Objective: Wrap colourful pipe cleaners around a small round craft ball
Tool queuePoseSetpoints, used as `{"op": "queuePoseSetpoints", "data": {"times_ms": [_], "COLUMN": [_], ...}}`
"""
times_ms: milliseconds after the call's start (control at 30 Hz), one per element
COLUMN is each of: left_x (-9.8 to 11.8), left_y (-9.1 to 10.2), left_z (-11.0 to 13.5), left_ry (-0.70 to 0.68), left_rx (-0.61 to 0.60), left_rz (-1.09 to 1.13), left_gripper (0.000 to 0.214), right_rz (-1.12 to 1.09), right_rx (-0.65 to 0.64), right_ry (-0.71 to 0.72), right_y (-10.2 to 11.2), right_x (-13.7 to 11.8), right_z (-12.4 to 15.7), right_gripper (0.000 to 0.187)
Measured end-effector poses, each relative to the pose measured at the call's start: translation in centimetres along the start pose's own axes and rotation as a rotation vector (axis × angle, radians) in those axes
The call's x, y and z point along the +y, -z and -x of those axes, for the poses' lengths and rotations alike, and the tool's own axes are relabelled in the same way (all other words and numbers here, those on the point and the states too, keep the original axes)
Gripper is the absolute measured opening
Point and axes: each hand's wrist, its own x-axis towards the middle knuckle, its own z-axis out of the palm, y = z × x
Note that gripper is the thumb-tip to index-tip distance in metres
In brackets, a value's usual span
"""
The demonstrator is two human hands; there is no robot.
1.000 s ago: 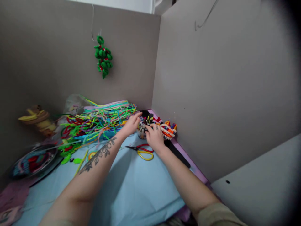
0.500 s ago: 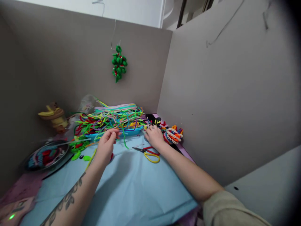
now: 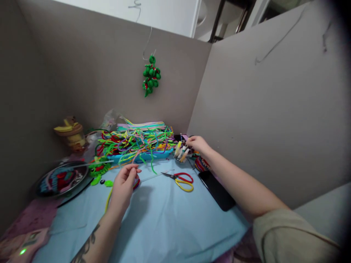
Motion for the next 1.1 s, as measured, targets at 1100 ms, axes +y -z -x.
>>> {"op": "queuePoseSetpoints", "data": {"times_ms": [1100], "left_x": [11.9], "left_y": [-22.9], "left_z": [-6.0], "left_ry": [-0.498], "left_rx": [-0.562], "left_rz": [0.162], "left_gripper": [0.111], "right_rz": [0.046], "right_rx": [0.537], "right_ry": [0.891], "right_y": [19.0], "right_x": [-10.2], "right_z": [0.8], "right_gripper": [0.012]}}
